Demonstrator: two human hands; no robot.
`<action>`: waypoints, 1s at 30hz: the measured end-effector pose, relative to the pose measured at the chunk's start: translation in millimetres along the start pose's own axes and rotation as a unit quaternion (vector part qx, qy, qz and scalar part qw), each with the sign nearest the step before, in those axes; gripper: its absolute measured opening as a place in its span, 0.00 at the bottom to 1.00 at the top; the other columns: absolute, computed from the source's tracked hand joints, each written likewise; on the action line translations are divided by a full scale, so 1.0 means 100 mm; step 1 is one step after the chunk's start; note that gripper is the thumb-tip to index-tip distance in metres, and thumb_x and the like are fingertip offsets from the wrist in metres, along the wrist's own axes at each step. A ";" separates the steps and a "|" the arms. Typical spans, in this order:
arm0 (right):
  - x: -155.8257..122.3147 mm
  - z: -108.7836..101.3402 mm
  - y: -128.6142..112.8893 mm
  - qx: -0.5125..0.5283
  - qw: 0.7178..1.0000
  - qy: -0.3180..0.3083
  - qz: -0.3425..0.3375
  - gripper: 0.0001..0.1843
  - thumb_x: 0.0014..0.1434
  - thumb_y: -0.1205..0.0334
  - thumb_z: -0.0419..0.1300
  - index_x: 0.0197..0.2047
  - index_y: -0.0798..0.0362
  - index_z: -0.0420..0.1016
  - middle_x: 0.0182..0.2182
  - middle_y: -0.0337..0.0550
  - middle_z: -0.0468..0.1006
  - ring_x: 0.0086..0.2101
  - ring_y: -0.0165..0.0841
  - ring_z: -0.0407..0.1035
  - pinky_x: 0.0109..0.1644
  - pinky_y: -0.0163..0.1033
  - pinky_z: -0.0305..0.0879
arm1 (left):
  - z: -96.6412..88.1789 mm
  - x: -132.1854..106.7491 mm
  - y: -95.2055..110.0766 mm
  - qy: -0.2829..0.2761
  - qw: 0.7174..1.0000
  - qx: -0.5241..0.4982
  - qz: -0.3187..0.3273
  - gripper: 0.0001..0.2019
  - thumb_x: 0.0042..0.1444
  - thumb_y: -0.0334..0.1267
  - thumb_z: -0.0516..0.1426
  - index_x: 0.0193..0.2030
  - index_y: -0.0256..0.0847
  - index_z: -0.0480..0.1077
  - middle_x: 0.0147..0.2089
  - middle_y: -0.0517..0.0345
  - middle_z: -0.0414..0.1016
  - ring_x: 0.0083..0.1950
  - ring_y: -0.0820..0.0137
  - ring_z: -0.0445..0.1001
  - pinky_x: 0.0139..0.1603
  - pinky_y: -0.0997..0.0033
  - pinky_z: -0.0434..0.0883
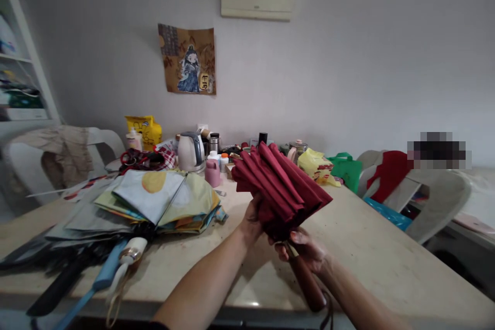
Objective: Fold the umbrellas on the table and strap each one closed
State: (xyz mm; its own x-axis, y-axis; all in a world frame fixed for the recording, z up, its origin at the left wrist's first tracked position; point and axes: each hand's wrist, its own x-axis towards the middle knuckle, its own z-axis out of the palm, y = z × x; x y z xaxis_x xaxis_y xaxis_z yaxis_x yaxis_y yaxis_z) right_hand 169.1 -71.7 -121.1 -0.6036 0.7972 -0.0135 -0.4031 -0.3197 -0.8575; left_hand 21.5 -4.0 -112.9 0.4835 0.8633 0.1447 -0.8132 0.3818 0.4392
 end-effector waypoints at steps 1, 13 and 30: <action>0.00 -0.03 -0.01 -0.003 1.000 0.006 -0.008 0.26 0.37 0.52 0.75 0.36 0.57 0.75 0.31 0.48 0.79 0.24 0.29 0.68 0.28 0.34 0.62 | 0.04 0.01 0.00 0.015 1.000 -0.008 0.001 0.17 0.53 0.41 0.61 0.46 0.31 0.74 0.42 0.47 0.82 0.47 0.58 0.79 0.58 0.58 0.69; -0.05 -0.06 -0.03 -0.033 0.995 0.090 0.026 0.38 0.28 0.49 0.78 0.41 0.53 0.70 0.33 0.45 0.79 0.26 0.29 0.69 0.27 0.33 0.63 | 0.30 0.01 -0.04 0.148 0.987 -0.034 0.054 0.07 0.53 0.31 0.60 0.38 0.31 0.75 0.33 0.50 0.81 0.33 0.65 0.79 0.55 0.60 0.72; -0.13 0.01 0.16 0.050 0.989 -0.116 0.082 0.15 0.48 0.57 0.67 0.30 0.61 0.70 0.22 0.38 0.69 0.14 0.15 0.51 0.14 0.24 0.46 | 0.17 -0.13 0.03 -0.017 0.999 -0.020 0.047 0.27 0.46 0.50 0.66 0.50 0.34 0.74 0.51 0.46 0.79 0.60 0.53 0.71 0.62 0.55 0.65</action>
State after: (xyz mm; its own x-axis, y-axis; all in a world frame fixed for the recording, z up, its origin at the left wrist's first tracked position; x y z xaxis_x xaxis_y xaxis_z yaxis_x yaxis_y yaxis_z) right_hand 169.5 -87.8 -134.3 -0.8040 0.5944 -0.0198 -0.3456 -0.4941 -0.7978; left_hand 18.3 -19.7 -97.9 0.4143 0.8846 0.2139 -0.8675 0.3127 0.3870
